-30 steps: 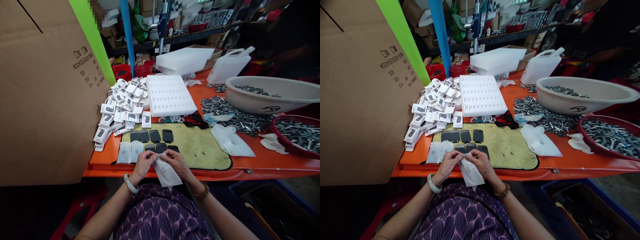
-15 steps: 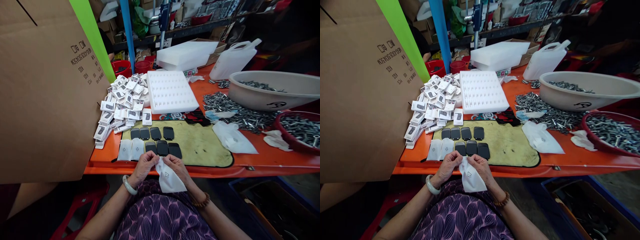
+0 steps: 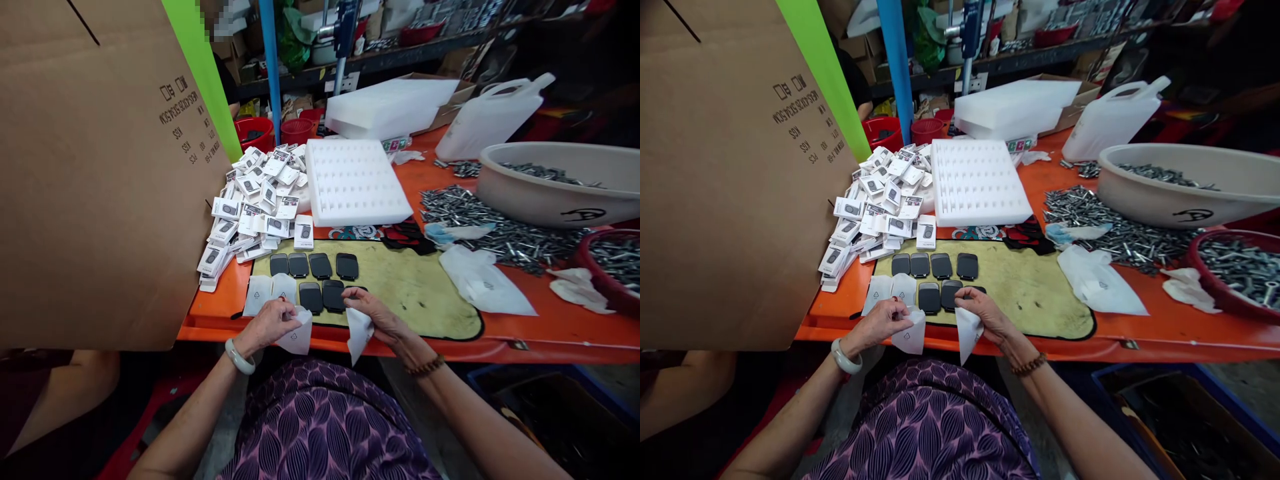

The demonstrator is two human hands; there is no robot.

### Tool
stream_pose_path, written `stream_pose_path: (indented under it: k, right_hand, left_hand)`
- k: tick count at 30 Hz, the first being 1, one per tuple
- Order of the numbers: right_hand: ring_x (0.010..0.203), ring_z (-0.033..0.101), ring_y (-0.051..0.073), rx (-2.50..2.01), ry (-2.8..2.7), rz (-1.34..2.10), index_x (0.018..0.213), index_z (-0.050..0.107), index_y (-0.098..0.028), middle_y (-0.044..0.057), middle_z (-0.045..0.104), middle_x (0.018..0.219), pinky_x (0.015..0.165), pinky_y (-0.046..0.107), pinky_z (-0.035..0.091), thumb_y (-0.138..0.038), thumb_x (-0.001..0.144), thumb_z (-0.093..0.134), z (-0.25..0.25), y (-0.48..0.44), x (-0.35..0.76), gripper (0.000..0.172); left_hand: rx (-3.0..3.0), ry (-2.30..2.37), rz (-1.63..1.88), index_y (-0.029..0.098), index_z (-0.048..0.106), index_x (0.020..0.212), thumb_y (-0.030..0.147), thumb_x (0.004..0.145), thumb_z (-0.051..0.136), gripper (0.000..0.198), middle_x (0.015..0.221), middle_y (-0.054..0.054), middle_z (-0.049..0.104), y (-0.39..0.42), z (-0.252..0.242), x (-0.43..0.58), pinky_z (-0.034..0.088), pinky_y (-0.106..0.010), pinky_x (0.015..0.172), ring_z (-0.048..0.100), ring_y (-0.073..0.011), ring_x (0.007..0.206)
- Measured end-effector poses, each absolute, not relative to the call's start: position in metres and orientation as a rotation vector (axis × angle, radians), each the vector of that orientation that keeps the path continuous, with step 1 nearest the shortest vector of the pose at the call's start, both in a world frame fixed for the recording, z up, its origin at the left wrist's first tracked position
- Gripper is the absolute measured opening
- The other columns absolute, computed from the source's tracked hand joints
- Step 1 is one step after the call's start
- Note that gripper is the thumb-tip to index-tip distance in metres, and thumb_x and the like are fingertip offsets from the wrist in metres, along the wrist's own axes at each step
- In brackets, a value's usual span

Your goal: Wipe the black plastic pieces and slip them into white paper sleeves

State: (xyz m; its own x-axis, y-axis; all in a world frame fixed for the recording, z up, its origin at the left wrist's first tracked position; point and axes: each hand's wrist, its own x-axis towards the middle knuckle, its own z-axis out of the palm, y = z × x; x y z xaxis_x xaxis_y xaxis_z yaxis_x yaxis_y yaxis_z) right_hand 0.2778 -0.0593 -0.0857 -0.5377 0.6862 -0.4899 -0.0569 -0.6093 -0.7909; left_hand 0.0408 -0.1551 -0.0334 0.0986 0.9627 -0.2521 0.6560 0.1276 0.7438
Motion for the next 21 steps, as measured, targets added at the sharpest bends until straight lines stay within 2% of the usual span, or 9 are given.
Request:
stream_pose_path:
  k: [3, 5, 8, 10, 12, 15, 18, 21]
  right_hand:
    - [0.042, 0.036, 0.006, -1.172, -1.466, 1.983, 0.088, 0.060, -0.019, -0.010, 0.044, 0.052, 0.044, 0.022, 0.026, -0.046, 0.062, 0.078, -0.088, -0.039, 0.267, 0.041]
    - [0.048, 0.043, 0.009, -1.197, -1.870, 1.725, 0.092, 0.065, -0.018, -0.007, 0.049, 0.055, 0.049, 0.023, 0.032, -0.044, 0.068, 0.073, -0.089, -0.028, 0.255, 0.036]
    - [0.075, 0.059, 0.018, -1.186, -2.433, 1.221, 0.099, 0.066, -0.018, 0.002, 0.064, 0.079, 0.067, 0.027, 0.042, -0.034, 0.071, 0.072, -0.086, -0.021, 0.232, 0.033]
    - [0.089, 0.060, 0.023, -1.151, -2.722, 0.948, 0.101, 0.064, -0.015, 0.009, 0.065, 0.094, 0.077, 0.030, 0.043, -0.032, 0.072, 0.073, -0.082, -0.021, 0.217, 0.035]
    - [0.096, 0.059, 0.027, -1.153, -2.916, 0.781, 0.102, 0.061, -0.012, 0.014, 0.062, 0.102, 0.080, 0.031, 0.043, -0.033, 0.072, 0.075, -0.078, -0.021, 0.204, 0.039]
    - [0.097, 0.058, 0.029, -1.200, -3.048, 0.710, 0.103, 0.058, -0.011, 0.017, 0.058, 0.106, 0.078, 0.031, 0.044, -0.036, 0.069, 0.077, -0.072, -0.020, 0.191, 0.047]
    - [0.096, 0.059, 0.030, -1.185, -3.100, 0.736, 0.104, 0.056, -0.012, 0.016, 0.057, 0.108, 0.076, 0.030, 0.044, -0.037, 0.070, 0.076, -0.070, -0.020, 0.187, 0.047]
    - [0.100, 0.058, 0.030, -1.192, -3.075, 0.683, 0.114, 0.051, -0.011, 0.017, 0.054, 0.114, 0.077, 0.031, 0.044, -0.037, 0.071, 0.075, -0.071, -0.021, 0.188, 0.055]
  left_hand:
    - [1.644, 1.636, 0.443, 0.014, 0.063, 0.070, 0.020, 0.076, 0.062, 0.009, 0.072, -0.001, 0.055, -0.157, -0.034, 0.037, 0.037, -0.023, 0.063, 0.050, -0.0132, 0.066]
    - [1.677, 1.636, 0.399, 0.015, 0.066, 0.075, 0.021, 0.079, 0.061, 0.009, 0.073, -0.001, 0.058, -0.158, -0.035, 0.035, 0.038, -0.024, 0.066, 0.052, -0.0144, 0.068]
    - [1.740, 1.627, 0.344, 0.016, 0.068, 0.082, 0.021, 0.083, 0.056, 0.013, 0.079, -0.003, 0.062, -0.160, -0.036, 0.032, 0.041, -0.026, 0.073, 0.055, -0.0163, 0.074]
    - [1.769, 1.622, 0.319, 0.017, 0.069, 0.085, 0.020, 0.084, 0.054, 0.014, 0.082, -0.004, 0.063, -0.160, -0.037, 0.030, 0.042, -0.027, 0.076, 0.056, -0.0176, 0.078]
    - [1.780, 1.629, 0.305, 0.018, 0.069, 0.085, 0.022, 0.084, 0.056, 0.014, 0.084, -0.004, 0.063, -0.160, -0.038, 0.028, 0.042, -0.028, 0.079, 0.057, -0.0187, 0.081]
    - [1.763, 1.651, 0.294, 0.017, 0.069, 0.083, 0.027, 0.085, 0.057, 0.016, 0.080, -0.004, 0.062, -0.160, -0.039, 0.026, 0.043, -0.029, 0.078, 0.057, -0.0190, 0.079]
    - [1.752, 1.656, 0.273, 0.016, 0.068, 0.082, 0.030, 0.089, 0.052, 0.022, 0.081, -0.005, 0.062, -0.161, -0.039, 0.025, 0.042, -0.029, 0.076, 0.057, -0.0191, 0.079]
    - [1.771, 1.656, 0.254, 0.016, 0.066, 0.085, 0.028, 0.091, 0.049, 0.022, 0.085, -0.006, 0.062, -0.162, -0.041, 0.025, 0.042, -0.028, 0.078, 0.058, -0.0198, 0.084]
